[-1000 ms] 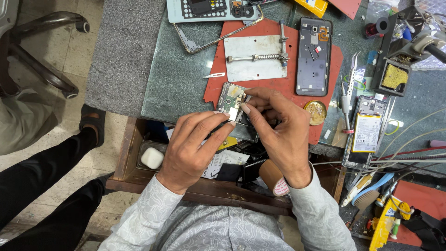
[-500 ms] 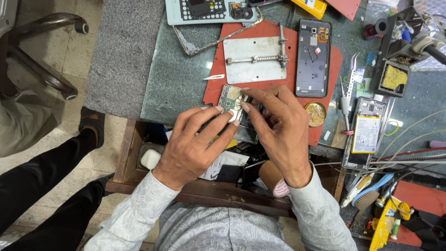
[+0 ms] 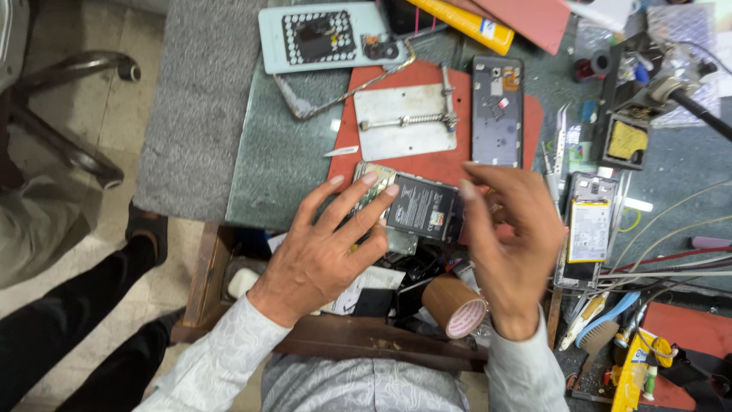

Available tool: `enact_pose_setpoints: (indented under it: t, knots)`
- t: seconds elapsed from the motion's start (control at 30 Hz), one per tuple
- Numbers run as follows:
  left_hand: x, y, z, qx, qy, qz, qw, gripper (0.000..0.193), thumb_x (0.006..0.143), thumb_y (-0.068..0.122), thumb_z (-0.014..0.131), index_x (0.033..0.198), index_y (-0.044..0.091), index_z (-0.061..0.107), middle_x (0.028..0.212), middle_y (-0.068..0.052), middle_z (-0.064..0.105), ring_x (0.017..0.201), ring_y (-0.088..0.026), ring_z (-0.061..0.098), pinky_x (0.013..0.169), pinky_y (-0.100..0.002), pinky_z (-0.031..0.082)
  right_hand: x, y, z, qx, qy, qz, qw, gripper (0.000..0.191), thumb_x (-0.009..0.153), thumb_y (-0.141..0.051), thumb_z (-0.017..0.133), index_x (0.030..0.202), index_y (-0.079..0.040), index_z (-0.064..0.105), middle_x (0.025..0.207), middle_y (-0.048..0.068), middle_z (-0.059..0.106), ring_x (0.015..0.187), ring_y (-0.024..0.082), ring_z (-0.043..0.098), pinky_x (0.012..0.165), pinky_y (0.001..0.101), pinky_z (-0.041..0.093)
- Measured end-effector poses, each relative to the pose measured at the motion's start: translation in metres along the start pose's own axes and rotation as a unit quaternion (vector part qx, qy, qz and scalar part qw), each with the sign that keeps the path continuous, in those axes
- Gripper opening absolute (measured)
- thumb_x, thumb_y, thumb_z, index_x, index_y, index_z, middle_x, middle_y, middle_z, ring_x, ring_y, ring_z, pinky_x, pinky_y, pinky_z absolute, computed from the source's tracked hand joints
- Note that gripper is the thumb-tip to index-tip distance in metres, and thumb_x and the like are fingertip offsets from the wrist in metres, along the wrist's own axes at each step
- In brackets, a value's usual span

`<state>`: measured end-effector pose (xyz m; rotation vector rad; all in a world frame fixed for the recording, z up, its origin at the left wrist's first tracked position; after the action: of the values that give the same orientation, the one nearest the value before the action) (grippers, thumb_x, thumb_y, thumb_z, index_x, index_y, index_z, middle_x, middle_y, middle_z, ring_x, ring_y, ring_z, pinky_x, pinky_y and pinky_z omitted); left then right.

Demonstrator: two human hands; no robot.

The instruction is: The person works at a repair bench on a disassembled smartphone, pressing on its battery and board, then tears a strip of brown tape and applies it. They handle a black charging adapter, then use a screwdriver on the phone's back cover.

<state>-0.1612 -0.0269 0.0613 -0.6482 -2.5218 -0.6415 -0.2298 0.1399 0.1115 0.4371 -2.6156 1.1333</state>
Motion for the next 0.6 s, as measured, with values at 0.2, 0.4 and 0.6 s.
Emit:
enact_pose_setpoints:
  t: [0.2,0.4,0.6]
  knots:
    - [0.008,0.002,-0.001,0.001,-0.014,0.001,1.000,0.005,0.097,0.013,0.067,0.098,0.012,0.062,0.149,-0.007,0.058,0.141,-0.028,0.047,0.119,-0.053,0.035,-0.012,0.041,-0.065,-0.050,0.106,0.051,0.992,0.014,0.104,-0.001,0.072,0.118,-0.002,0.071,0.107,0.008,0.066,0.080,0.008,0.059,0.066,0.0222,0.046]
    - [0.011,0.007,0.004,0.007,-0.024,-0.001,1.000,0.009,0.095,0.015,0.070,0.098,0.011,0.063,0.147,-0.006,0.059,0.135,-0.028,0.049,0.117,-0.053,0.035,-0.020,0.071,-0.092,-0.128,0.081,0.047,0.987,0.012,0.108,-0.001,0.074,0.120,0.000,0.072,0.110,0.011,0.069,0.088,0.014,0.068,0.073,0.0252,0.054]
    - [0.013,0.013,0.012,0.020,-0.043,-0.001,0.999,0.012,0.094,0.016,0.073,0.097,0.011,0.063,0.146,-0.006,0.060,0.134,-0.029,0.049,0.117,-0.053,0.034,-0.025,0.082,-0.090,-0.231,0.043,0.054,0.971,0.017,0.097,-0.009,0.081,0.112,-0.004,0.075,0.108,0.011,0.068,0.090,0.027,0.062,0.074,0.0370,0.050]
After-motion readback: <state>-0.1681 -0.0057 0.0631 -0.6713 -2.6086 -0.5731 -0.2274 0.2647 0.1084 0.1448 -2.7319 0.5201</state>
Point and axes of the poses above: each hand's wrist, its own x-axis towards the middle knuckle, its own z-axis out of the palm, y = z × x, the point moved 9 cm from there along x, towards the middle knuckle
